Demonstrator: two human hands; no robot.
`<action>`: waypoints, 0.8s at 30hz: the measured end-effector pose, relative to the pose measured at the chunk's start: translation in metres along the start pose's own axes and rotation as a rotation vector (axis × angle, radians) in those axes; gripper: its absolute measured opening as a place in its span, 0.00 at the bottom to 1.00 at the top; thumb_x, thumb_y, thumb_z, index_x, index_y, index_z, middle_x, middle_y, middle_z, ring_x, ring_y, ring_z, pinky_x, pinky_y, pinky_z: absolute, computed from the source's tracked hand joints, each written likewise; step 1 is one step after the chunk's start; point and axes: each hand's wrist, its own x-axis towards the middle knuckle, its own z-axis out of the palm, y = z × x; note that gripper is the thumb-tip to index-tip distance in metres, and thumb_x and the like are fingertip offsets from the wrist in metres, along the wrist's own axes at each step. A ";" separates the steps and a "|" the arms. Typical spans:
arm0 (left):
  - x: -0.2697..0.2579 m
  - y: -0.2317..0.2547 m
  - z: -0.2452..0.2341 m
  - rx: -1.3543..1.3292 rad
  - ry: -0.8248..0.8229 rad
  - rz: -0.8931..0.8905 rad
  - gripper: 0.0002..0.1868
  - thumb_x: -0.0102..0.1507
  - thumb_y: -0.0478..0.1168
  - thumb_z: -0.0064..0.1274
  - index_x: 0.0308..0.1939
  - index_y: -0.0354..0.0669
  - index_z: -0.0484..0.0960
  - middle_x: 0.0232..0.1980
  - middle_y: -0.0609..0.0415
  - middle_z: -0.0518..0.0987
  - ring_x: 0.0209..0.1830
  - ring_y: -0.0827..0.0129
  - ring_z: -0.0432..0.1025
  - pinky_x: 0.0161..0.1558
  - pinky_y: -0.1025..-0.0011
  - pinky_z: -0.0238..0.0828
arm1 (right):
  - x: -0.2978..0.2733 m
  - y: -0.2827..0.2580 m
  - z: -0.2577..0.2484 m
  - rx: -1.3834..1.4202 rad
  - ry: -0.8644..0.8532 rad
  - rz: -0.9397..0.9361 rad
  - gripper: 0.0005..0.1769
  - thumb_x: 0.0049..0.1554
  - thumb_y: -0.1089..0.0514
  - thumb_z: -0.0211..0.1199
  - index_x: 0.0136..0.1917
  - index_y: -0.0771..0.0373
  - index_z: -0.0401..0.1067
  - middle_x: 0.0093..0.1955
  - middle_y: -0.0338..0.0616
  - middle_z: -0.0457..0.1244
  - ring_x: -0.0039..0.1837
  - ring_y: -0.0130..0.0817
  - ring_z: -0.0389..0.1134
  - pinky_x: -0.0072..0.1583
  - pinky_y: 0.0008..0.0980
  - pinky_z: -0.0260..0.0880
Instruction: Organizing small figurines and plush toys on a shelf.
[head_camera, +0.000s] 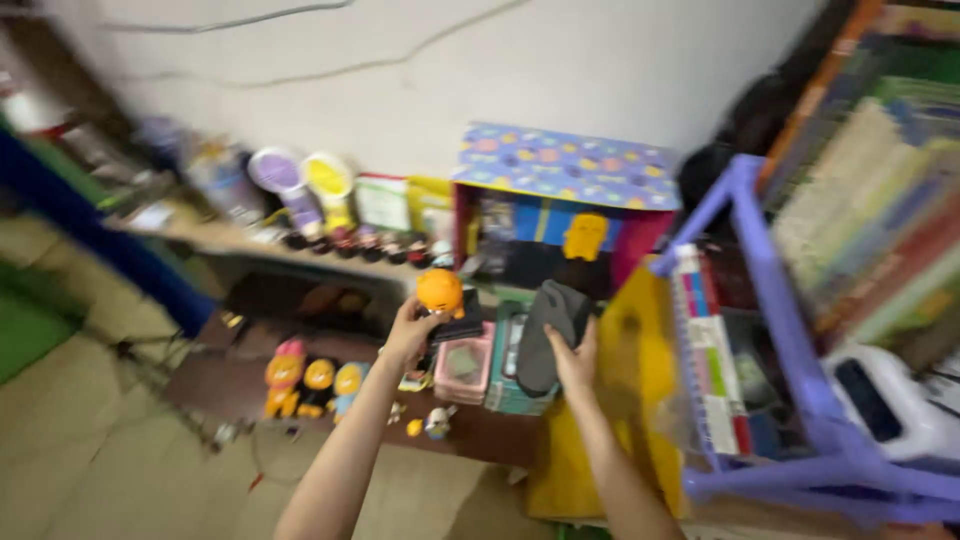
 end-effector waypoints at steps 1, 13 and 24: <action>-0.013 0.008 -0.010 0.000 0.041 0.008 0.24 0.59 0.31 0.61 0.60 0.38 0.77 0.51 0.55 0.84 0.50 0.70 0.77 0.55 0.69 0.73 | -0.003 -0.006 0.003 0.012 -0.039 0.004 0.42 0.51 0.53 0.74 0.72 0.69 0.61 0.65 0.50 0.65 0.64 0.39 0.66 0.66 0.36 0.65; -0.096 0.065 -0.039 0.134 0.045 0.288 0.30 0.52 0.22 0.56 0.59 0.36 0.78 0.54 0.58 0.81 0.55 0.73 0.75 0.61 0.71 0.72 | -0.013 -0.139 0.086 -0.086 -0.271 -0.296 0.39 0.56 0.50 0.74 0.70 0.74 0.62 0.66 0.56 0.65 0.67 0.41 0.66 0.71 0.37 0.63; -0.144 0.114 -0.020 0.581 0.139 0.497 0.34 0.47 0.41 0.74 0.56 0.39 0.80 0.60 0.47 0.72 0.66 0.56 0.64 0.69 0.63 0.61 | -0.057 -0.222 0.129 -0.189 -0.794 -0.752 0.28 0.57 0.51 0.69 0.69 0.57 0.70 0.76 0.54 0.58 0.74 0.54 0.62 0.71 0.47 0.64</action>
